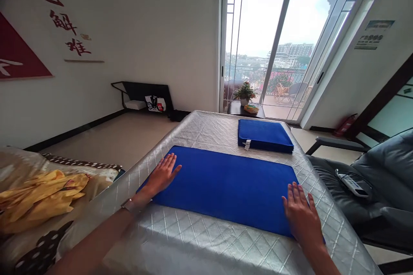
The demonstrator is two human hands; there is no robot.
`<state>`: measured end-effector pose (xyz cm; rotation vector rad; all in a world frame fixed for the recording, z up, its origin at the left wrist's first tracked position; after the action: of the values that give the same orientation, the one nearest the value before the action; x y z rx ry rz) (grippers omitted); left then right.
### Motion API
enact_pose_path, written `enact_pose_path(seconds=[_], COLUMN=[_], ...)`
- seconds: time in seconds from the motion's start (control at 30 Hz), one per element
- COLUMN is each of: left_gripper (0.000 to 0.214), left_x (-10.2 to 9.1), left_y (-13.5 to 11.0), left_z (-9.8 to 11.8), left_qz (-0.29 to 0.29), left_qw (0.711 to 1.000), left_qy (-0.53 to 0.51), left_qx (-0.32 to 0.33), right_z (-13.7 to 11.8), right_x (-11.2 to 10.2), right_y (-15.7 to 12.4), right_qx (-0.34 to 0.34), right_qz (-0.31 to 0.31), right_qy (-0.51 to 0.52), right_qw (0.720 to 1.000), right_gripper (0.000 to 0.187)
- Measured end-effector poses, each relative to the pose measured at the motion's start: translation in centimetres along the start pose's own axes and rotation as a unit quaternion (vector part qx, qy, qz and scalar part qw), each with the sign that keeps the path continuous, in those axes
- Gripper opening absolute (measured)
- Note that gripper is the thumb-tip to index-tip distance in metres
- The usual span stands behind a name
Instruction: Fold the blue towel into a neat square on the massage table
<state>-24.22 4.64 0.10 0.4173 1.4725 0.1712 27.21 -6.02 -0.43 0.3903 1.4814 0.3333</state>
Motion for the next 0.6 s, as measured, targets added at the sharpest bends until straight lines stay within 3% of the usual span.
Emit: enact_pose_path(seconds=[0.1,0.2,0.3,0.37,0.43,0.5,0.6], left_gripper=[0.075,0.071,0.068,0.068,0.069,0.069,0.07], left_x=[-0.8,-1.0,-0.3,0.3,0.6,0.8,1.1], left_y=[-1.0,-2.5,-3.7,-4.0,-4.1,-4.2,-4.9], left_z=[7.4,14.3,17.5,17.4,15.9,13.1,6.9], left_qz=[-0.043,-0.06,-0.082,-0.09,-0.096,-0.108,-0.117], left_qw=[0.991,0.966,0.951,0.951,0.955,0.961,0.978], left_qy=[-0.059,-0.117,-0.147,-0.15,-0.146,-0.133,-0.092], left_qx=[0.111,0.222,0.26,0.253,0.24,0.218,0.149], right_z=[-8.0,-15.2,-19.2,-20.0,-19.5,-18.0,-13.4], right_x=[-2.1,-1.5,0.4,1.4,1.9,2.2,2.8], right_y=[0.2,0.4,0.7,0.9,0.9,0.5,-0.8], right_qx=[-0.113,-0.159,-0.166,-0.155,-0.139,-0.128,-0.105], right_qz=[0.032,-0.017,-0.08,-0.124,-0.162,-0.178,-0.156], right_qy=[0.05,0.101,0.128,0.136,0.139,0.134,0.111], right_qw=[0.992,0.982,0.974,0.971,0.967,0.966,0.976], right_gripper=[0.059,0.06,0.062,0.064,0.068,0.072,0.077])
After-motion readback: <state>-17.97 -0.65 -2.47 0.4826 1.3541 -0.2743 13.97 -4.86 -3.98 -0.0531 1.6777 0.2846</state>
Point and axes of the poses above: each hand's wrist, its own y-axis towards the middle knuckle, its own x-axis out of the palm, z = x × y, the point moved 3 cm from there along y, towards the middle knuckle, and after that the axes turned 3 degrees about z, right-handed, at the moved point
